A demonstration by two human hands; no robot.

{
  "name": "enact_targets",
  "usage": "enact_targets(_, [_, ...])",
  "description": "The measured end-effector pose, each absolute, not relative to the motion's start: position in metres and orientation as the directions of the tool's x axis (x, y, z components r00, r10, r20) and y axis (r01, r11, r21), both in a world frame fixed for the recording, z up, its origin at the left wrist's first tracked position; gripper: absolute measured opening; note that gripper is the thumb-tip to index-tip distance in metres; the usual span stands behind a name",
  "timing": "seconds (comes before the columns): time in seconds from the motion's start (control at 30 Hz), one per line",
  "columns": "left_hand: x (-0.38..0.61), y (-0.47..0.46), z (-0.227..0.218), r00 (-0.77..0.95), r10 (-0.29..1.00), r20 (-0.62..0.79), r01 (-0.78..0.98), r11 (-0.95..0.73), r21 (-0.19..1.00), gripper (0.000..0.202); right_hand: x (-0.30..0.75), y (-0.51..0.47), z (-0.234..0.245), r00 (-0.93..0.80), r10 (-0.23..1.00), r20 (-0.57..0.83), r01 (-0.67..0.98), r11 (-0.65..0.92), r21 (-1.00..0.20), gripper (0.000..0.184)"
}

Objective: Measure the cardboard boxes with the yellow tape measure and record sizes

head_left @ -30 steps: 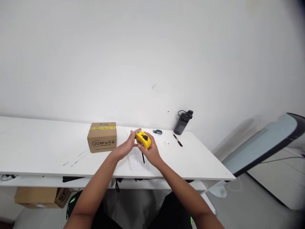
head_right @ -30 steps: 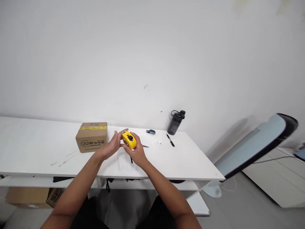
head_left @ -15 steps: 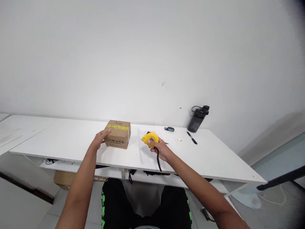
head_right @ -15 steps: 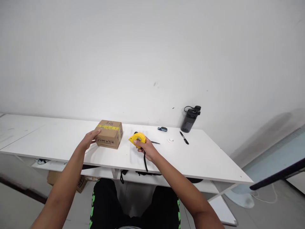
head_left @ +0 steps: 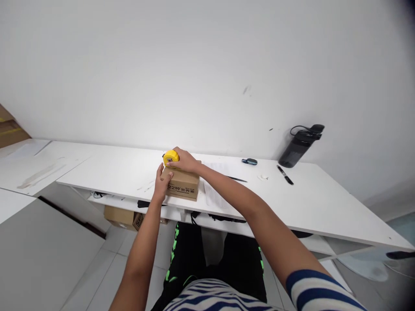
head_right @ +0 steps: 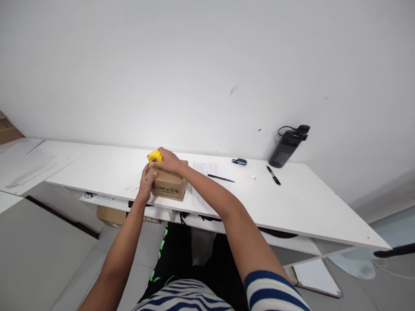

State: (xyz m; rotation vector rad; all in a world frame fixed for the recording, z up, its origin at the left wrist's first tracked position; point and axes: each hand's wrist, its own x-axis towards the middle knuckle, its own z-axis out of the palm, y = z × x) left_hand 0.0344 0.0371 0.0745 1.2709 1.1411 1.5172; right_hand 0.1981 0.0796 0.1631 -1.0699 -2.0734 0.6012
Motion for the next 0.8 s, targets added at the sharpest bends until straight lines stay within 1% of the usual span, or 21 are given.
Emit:
enact_targets(0.07, [0.036, 0.04, 0.07, -0.147, 0.966, 0.212, -0.079, -0.225, 0.971, 0.072, 0.193, 0.087, 0.161, -0.46, 0.803, 0.379, 0.483, 0.585, -0.652, 0.043])
enact_targets(0.17, [0.035, 0.042, 0.071, -0.145, 0.976, 0.16, -0.071, -0.172, 0.983, 0.063, 0.193, 0.086, 0.16, -0.474, 0.818, 0.325, 0.509, 0.556, -0.657, 0.044])
enact_targets(0.23, [0.035, 0.043, 0.073, -0.159, 0.973, 0.165, -0.085, -0.18, 0.98, 0.062, 0.202, 0.079, 0.161, -0.455, 0.838, 0.303, 0.543, 0.53, -0.652, 0.044])
enact_targets(0.4, [0.036, 0.046, 0.069, -0.139, 0.977, 0.164, -0.153, -0.185, 0.971, 0.069, 0.265, 0.043, 0.16, -0.371, 0.888, 0.272, 0.615, 0.454, -0.644, 0.044])
enact_targets(0.53, [0.038, 0.053, 0.064, -0.156, 0.97, 0.187, -0.153, -0.211, 0.965, 0.073, 0.32, 0.013, 0.152, -0.307, 0.931, 0.198, 0.611, 0.352, -0.709, 0.044])
enact_targets(0.6, [0.038, 0.056, 0.061, -0.175, 0.961, 0.214, -0.15, -0.241, 0.959, 0.071, 0.333, 0.005, 0.147, -0.282, 0.944, 0.169, 0.599, 0.311, -0.738, 0.046])
enact_targets(0.7, [0.037, 0.059, 0.059, -0.195, 0.949, 0.248, -0.13, -0.276, 0.952, 0.066, 0.332, 0.003, 0.144, -0.251, 0.95, 0.184, 0.597, 0.302, -0.744, 0.048])
enact_targets(0.8, [0.037, 0.058, 0.06, -0.2, 0.951, 0.238, -0.12, -0.265, 0.957, 0.066, 0.32, 0.008, 0.147, -0.237, 0.944, 0.23, 0.631, 0.329, -0.702, 0.046])
